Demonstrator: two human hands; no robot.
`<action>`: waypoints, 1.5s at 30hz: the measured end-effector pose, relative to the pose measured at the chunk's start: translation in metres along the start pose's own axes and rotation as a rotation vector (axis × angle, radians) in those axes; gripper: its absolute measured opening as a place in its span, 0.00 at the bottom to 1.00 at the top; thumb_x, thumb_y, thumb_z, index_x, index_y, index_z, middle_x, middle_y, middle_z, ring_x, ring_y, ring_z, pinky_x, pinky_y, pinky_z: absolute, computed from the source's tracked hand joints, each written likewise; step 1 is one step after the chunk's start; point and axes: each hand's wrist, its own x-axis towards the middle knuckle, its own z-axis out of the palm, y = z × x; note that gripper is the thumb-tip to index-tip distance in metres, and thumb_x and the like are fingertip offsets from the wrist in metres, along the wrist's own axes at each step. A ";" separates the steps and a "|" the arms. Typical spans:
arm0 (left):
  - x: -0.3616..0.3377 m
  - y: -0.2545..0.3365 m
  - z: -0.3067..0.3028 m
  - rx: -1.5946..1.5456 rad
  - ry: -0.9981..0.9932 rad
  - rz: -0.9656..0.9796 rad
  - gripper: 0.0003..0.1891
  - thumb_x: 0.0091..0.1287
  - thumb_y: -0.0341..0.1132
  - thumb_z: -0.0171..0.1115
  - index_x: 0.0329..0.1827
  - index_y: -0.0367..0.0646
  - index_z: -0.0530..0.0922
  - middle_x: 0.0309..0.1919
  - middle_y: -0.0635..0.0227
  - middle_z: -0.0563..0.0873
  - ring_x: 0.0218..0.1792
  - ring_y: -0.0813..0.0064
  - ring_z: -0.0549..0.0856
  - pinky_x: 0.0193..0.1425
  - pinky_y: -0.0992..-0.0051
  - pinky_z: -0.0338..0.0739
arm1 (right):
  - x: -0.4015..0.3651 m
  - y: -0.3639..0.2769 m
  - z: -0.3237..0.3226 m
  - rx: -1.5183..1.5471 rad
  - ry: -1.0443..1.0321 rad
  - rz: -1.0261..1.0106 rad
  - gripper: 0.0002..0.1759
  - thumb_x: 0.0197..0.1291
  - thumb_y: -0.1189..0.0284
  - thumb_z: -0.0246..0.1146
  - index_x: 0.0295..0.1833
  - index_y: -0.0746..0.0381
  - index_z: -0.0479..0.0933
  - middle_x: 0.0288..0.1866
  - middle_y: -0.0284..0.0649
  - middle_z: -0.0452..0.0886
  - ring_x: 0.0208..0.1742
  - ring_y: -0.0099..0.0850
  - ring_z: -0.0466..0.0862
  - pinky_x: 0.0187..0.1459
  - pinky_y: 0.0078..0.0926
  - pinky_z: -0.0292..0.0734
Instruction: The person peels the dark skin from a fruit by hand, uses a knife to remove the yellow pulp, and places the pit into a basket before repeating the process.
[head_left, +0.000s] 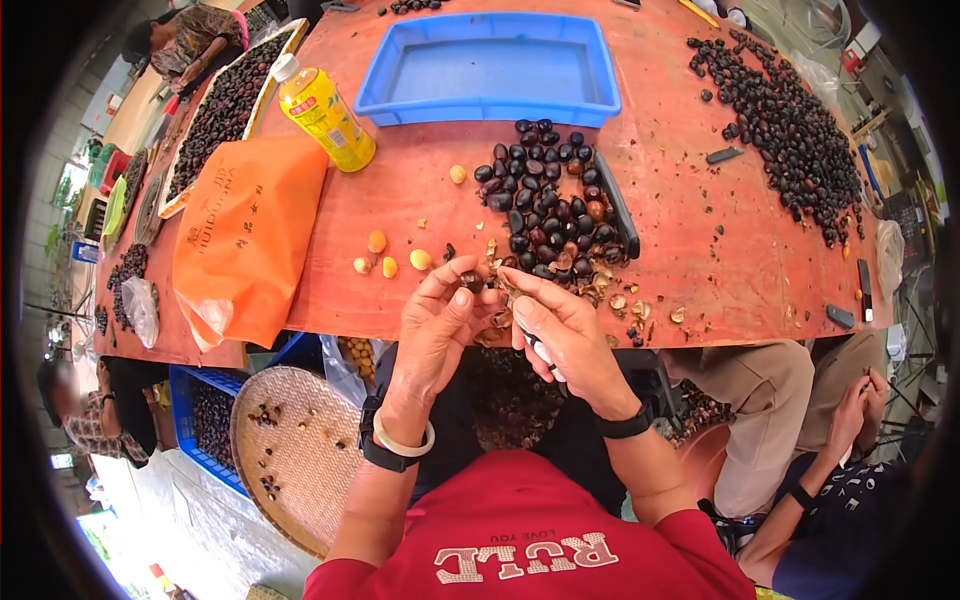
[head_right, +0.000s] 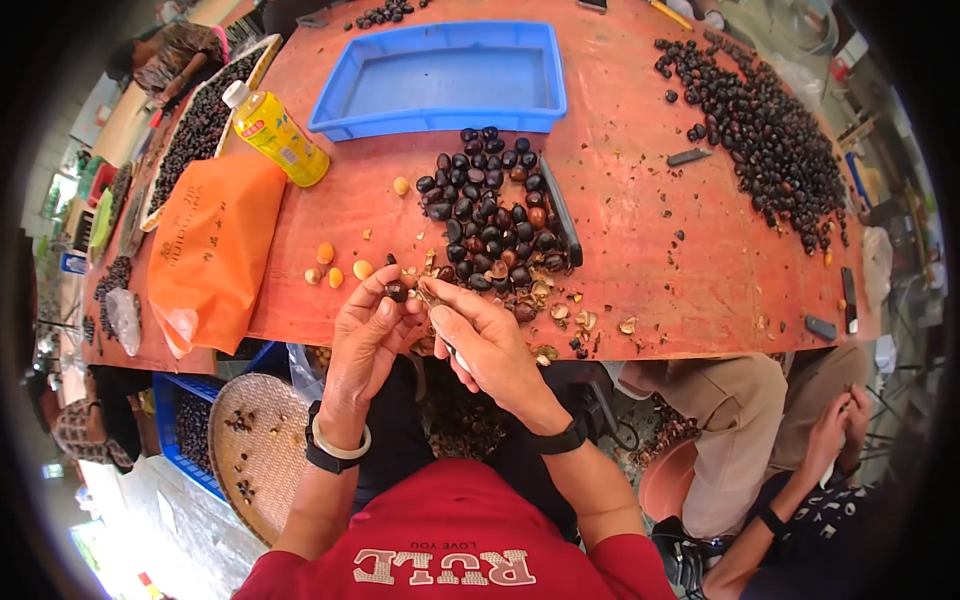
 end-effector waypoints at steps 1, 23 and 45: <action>0.000 0.000 0.000 -0.006 0.000 0.004 0.17 0.67 0.29 0.57 0.59 0.40 0.69 0.52 0.64 0.77 0.48 0.73 0.81 0.55 0.69 0.78 | 0.001 0.000 0.001 0.004 0.003 0.002 0.22 0.69 0.68 0.50 0.67 0.61 0.65 0.24 0.30 0.72 0.14 0.12 0.65 0.14 0.09 0.59; 0.002 -0.008 -0.003 0.109 0.078 -0.015 0.20 0.63 0.29 0.63 0.57 0.37 0.72 0.45 0.64 0.81 0.40 0.75 0.83 0.41 0.74 0.81 | 0.003 0.008 0.004 -0.111 -0.025 -0.019 0.26 0.67 0.67 0.54 0.69 0.60 0.62 0.22 0.26 0.70 0.17 0.11 0.64 0.17 0.09 0.58; 0.004 -0.011 -0.004 0.101 0.088 0.015 0.18 0.66 0.27 0.58 0.58 0.37 0.69 0.47 0.62 0.79 0.44 0.72 0.82 0.49 0.69 0.81 | 0.001 0.013 0.006 -0.123 -0.001 -0.066 0.25 0.68 0.69 0.52 0.69 0.59 0.63 0.23 0.26 0.70 0.20 0.12 0.66 0.21 0.10 0.62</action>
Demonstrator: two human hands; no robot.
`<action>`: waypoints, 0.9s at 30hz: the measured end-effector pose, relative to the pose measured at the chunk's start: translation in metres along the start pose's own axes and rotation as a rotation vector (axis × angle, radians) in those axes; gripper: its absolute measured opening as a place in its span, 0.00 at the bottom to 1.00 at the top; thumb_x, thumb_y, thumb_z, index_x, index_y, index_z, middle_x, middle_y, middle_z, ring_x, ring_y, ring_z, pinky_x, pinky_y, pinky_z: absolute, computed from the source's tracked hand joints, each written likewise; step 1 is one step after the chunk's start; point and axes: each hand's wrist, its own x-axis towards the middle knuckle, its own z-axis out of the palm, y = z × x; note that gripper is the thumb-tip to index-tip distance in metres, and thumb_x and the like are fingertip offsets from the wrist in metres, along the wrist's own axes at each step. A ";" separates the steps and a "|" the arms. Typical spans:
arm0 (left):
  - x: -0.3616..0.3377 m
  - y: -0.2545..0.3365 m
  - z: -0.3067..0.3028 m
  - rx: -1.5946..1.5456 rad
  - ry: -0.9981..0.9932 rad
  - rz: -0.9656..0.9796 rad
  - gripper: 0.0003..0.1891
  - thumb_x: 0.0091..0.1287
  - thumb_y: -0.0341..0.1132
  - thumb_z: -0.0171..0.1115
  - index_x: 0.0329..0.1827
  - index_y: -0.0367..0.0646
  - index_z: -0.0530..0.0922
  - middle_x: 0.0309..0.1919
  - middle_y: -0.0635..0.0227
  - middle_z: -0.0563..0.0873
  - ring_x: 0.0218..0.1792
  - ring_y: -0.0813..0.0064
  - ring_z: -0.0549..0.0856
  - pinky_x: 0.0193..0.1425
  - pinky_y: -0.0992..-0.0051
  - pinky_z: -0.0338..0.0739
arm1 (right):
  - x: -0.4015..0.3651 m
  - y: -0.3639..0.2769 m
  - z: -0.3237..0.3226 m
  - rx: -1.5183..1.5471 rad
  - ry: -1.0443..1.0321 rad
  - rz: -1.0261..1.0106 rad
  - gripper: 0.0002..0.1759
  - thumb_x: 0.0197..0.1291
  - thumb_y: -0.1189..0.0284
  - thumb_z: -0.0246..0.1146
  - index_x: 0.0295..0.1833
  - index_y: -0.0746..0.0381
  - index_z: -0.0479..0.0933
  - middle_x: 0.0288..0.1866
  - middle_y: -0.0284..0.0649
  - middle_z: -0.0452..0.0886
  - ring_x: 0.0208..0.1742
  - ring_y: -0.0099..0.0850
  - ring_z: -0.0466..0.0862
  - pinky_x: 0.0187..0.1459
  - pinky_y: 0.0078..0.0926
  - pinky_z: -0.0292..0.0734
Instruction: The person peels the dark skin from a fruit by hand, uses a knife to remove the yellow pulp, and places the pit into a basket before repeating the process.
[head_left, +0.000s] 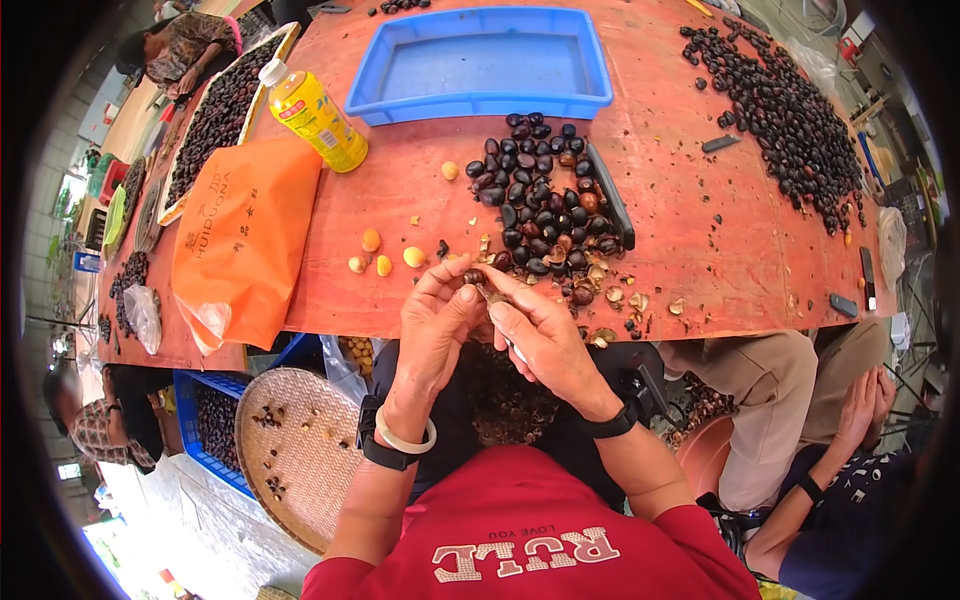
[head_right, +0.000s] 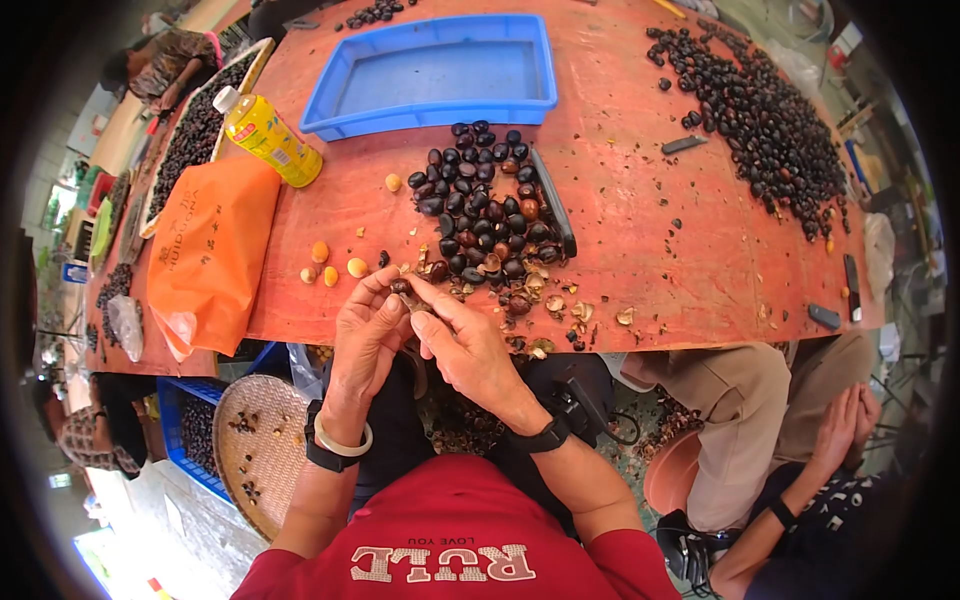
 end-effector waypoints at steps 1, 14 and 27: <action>0.000 0.000 -0.001 0.008 -0.004 -0.002 0.18 0.66 0.27 0.58 0.58 0.36 0.69 0.48 0.62 0.79 0.44 0.72 0.82 0.49 0.69 0.81 | 0.000 0.000 0.000 -0.009 0.000 -0.005 0.25 0.68 0.69 0.52 0.69 0.60 0.63 0.23 0.26 0.70 0.20 0.12 0.66 0.21 0.10 0.63; -0.002 0.001 0.000 0.037 -0.029 -0.017 0.18 0.67 0.31 0.58 0.58 0.36 0.71 0.50 0.61 0.79 0.46 0.68 0.83 0.50 0.69 0.80 | 0.001 0.006 -0.004 -0.027 0.005 -0.021 0.23 0.69 0.68 0.50 0.69 0.57 0.64 0.24 0.28 0.69 0.17 0.13 0.65 0.18 0.10 0.60; -0.001 0.003 0.002 -0.078 0.083 -0.041 0.16 0.67 0.28 0.58 0.55 0.36 0.69 0.47 0.61 0.80 0.48 0.70 0.82 0.54 0.70 0.78 | -0.001 0.009 -0.002 0.137 0.006 0.084 0.23 0.70 0.67 0.50 0.68 0.58 0.64 0.24 0.30 0.72 0.13 0.12 0.66 0.12 0.09 0.59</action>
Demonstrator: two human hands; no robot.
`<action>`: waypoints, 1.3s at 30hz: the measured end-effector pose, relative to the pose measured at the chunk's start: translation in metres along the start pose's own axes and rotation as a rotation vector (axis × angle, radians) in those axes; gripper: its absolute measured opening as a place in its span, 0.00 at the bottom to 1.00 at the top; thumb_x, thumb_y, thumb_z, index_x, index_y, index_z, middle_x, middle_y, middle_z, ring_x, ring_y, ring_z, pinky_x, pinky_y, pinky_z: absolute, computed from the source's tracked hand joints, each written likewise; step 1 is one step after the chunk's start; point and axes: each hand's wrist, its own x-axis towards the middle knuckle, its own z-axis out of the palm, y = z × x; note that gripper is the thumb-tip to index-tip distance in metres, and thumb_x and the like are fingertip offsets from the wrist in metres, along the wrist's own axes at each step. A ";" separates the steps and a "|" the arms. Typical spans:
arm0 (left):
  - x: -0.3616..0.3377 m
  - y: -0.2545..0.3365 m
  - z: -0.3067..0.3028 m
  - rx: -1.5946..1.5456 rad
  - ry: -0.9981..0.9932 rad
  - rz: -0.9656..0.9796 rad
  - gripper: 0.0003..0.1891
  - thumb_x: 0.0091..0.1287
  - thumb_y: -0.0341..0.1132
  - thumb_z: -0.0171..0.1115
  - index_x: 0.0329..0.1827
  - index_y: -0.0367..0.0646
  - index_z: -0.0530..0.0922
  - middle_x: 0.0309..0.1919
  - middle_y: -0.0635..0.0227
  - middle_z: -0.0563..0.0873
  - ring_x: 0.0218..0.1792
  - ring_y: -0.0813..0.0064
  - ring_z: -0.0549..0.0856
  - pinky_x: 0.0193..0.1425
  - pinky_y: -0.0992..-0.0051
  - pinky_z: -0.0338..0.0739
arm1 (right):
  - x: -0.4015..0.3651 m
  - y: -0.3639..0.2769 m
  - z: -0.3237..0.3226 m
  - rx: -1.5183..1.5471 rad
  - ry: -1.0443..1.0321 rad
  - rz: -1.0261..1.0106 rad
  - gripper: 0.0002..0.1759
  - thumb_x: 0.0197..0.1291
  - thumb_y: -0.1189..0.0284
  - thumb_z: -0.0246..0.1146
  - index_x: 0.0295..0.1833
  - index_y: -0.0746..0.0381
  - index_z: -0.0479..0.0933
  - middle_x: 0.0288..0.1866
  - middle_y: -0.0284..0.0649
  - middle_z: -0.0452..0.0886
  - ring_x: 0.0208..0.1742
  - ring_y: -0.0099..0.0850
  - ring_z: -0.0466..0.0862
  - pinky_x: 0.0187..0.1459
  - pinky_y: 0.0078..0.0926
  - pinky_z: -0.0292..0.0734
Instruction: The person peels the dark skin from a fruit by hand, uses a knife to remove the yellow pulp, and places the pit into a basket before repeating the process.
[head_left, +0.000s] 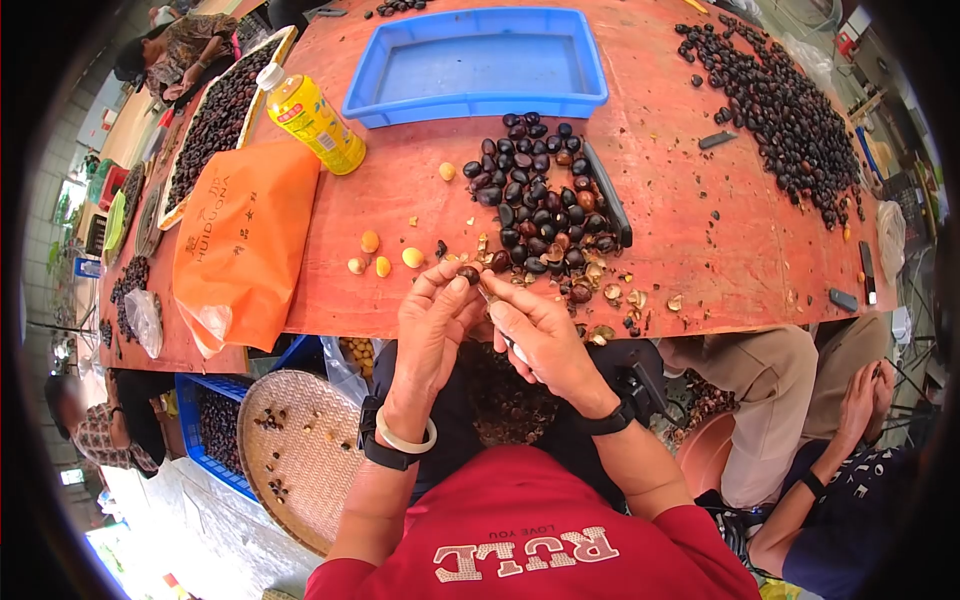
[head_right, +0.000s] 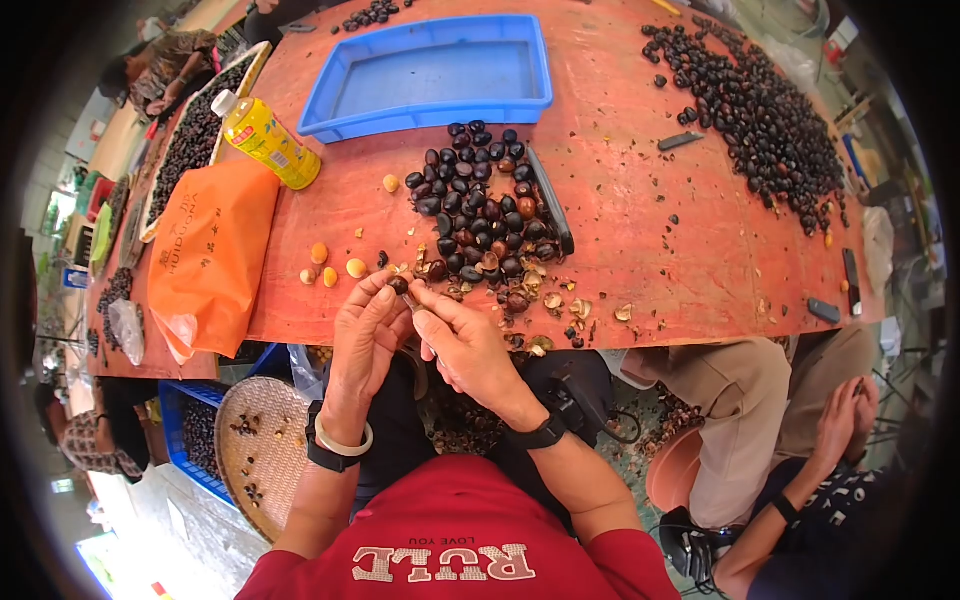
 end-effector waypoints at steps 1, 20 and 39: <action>0.000 0.000 -0.001 0.005 -0.006 -0.005 0.15 0.66 0.28 0.58 0.55 0.36 0.69 0.47 0.61 0.80 0.48 0.69 0.82 0.54 0.70 0.78 | 0.000 0.000 0.001 -0.024 -0.011 0.009 0.23 0.70 0.67 0.49 0.68 0.58 0.64 0.25 0.30 0.72 0.13 0.12 0.66 0.12 0.09 0.59; 0.000 0.002 -0.008 -0.046 -0.045 -0.139 0.20 0.66 0.30 0.59 0.59 0.36 0.68 0.48 0.62 0.80 0.48 0.68 0.82 0.55 0.67 0.77 | -0.001 0.002 -0.001 0.031 -0.015 0.024 0.25 0.70 0.65 0.49 0.70 0.59 0.60 0.23 0.29 0.70 0.12 0.12 0.64 0.11 0.10 0.58; -0.001 -0.004 -0.011 0.062 -0.065 -0.090 0.17 0.62 0.28 0.65 0.53 0.39 0.73 0.44 0.66 0.81 0.41 0.75 0.82 0.42 0.74 0.80 | 0.000 0.004 -0.001 -0.085 -0.032 -0.073 0.24 0.69 0.67 0.50 0.68 0.61 0.64 0.22 0.28 0.70 0.16 0.13 0.64 0.16 0.11 0.58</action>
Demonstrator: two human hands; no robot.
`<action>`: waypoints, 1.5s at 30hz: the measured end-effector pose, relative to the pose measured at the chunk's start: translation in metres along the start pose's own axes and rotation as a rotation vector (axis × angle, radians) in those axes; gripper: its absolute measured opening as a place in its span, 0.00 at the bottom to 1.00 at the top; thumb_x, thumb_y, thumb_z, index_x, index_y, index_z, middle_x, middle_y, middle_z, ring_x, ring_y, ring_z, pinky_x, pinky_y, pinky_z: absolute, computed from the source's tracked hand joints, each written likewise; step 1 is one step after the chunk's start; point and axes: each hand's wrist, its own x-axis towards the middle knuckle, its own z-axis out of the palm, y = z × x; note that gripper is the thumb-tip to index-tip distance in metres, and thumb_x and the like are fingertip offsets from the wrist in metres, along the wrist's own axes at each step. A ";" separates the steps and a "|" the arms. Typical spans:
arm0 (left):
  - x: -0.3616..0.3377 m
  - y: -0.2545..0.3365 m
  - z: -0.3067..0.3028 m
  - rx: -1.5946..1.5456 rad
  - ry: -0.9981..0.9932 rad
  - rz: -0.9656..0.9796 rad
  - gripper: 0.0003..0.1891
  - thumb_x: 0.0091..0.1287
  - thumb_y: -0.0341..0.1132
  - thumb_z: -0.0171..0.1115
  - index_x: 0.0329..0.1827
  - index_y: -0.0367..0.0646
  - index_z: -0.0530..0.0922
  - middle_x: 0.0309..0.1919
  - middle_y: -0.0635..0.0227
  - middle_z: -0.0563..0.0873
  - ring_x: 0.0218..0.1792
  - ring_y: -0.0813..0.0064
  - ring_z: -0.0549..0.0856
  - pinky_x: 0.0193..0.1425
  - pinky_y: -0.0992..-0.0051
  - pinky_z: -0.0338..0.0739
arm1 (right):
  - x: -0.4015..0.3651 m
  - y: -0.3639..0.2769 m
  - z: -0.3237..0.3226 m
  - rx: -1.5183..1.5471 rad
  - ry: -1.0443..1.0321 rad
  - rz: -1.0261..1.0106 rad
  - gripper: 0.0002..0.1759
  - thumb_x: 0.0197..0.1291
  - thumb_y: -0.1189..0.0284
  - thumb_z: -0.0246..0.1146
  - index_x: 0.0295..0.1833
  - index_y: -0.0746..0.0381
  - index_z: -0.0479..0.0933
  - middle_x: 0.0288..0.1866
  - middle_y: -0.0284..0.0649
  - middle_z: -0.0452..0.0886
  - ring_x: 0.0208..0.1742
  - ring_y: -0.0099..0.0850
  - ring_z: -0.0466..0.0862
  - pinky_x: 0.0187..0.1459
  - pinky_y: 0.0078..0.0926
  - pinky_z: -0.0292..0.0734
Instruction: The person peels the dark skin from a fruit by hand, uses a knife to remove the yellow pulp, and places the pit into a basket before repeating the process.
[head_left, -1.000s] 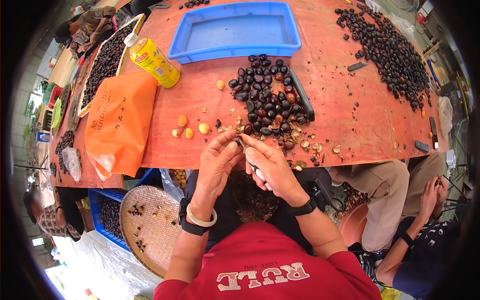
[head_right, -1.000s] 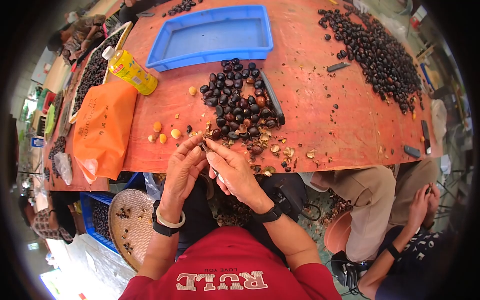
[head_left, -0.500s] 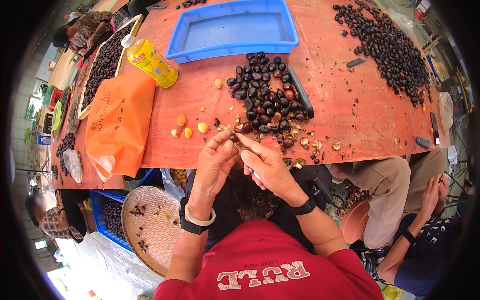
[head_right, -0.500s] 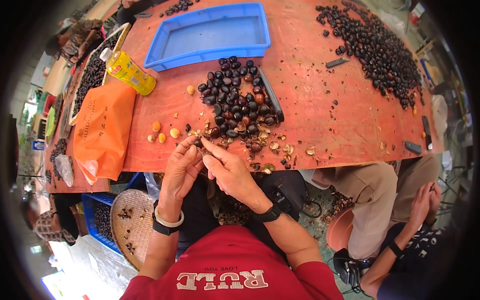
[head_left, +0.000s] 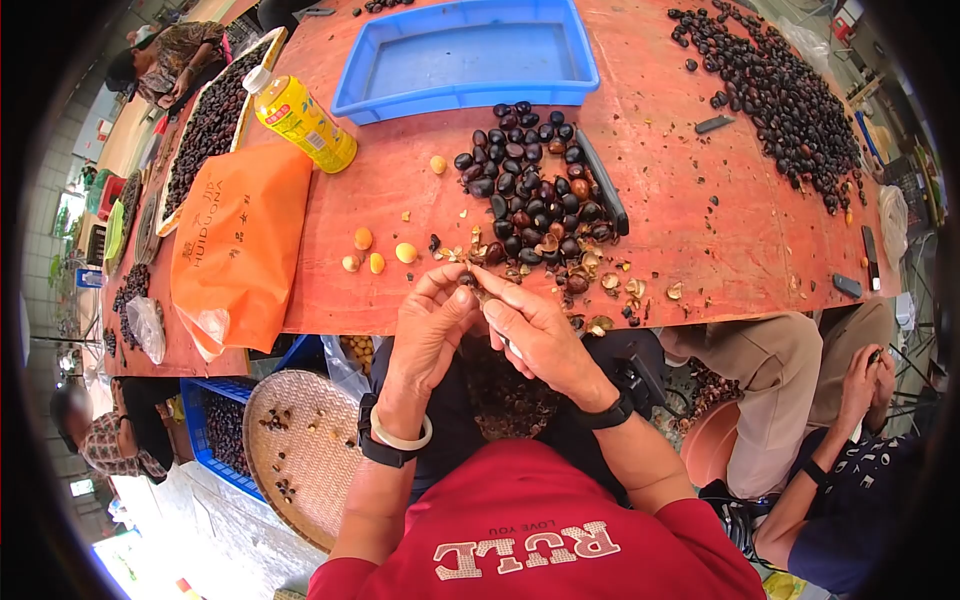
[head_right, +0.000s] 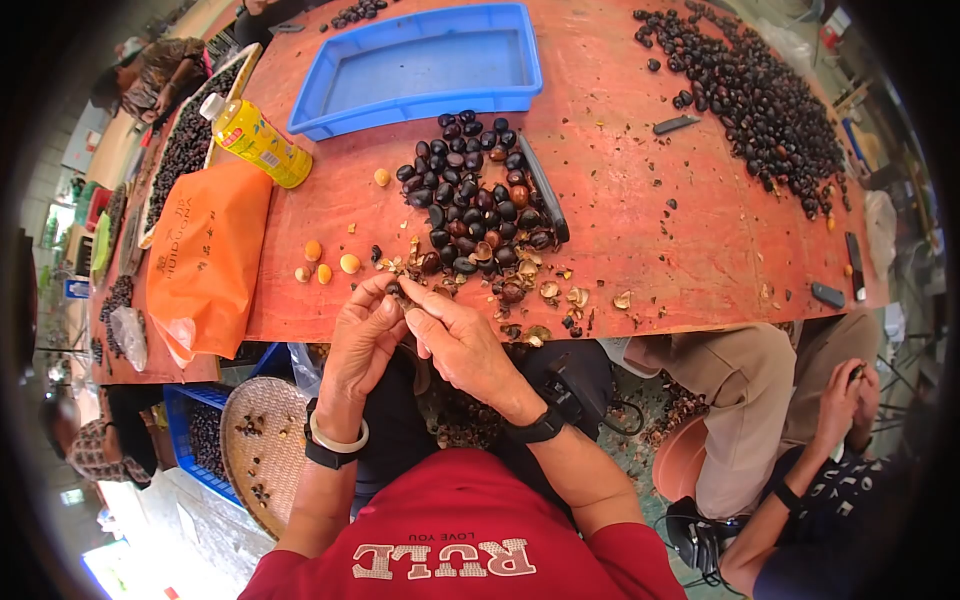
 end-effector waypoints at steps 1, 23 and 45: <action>0.000 0.000 -0.001 0.002 -0.007 0.006 0.16 0.62 0.28 0.64 0.52 0.39 0.73 0.44 0.66 0.81 0.41 0.74 0.82 0.43 0.74 0.80 | 0.000 0.001 0.000 -0.005 0.007 -0.028 0.23 0.69 0.67 0.50 0.67 0.62 0.65 0.22 0.28 0.70 0.16 0.13 0.64 0.17 0.11 0.58; -0.001 -0.004 0.006 0.082 0.034 0.121 0.17 0.60 0.29 0.66 0.51 0.38 0.73 0.38 0.66 0.82 0.37 0.76 0.84 0.40 0.77 0.82 | 0.001 -0.003 -0.001 0.254 -0.028 0.139 0.24 0.70 0.64 0.48 0.69 0.59 0.63 0.23 0.29 0.70 0.11 0.12 0.64 0.10 0.10 0.57; -0.003 -0.004 0.007 0.117 0.011 0.155 0.18 0.62 0.30 0.65 0.53 0.38 0.74 0.39 0.67 0.83 0.36 0.78 0.83 0.40 0.78 0.82 | -0.002 -0.007 0.000 0.193 -0.057 0.079 0.25 0.70 0.66 0.49 0.71 0.58 0.60 0.23 0.29 0.69 0.11 0.12 0.62 0.11 0.09 0.56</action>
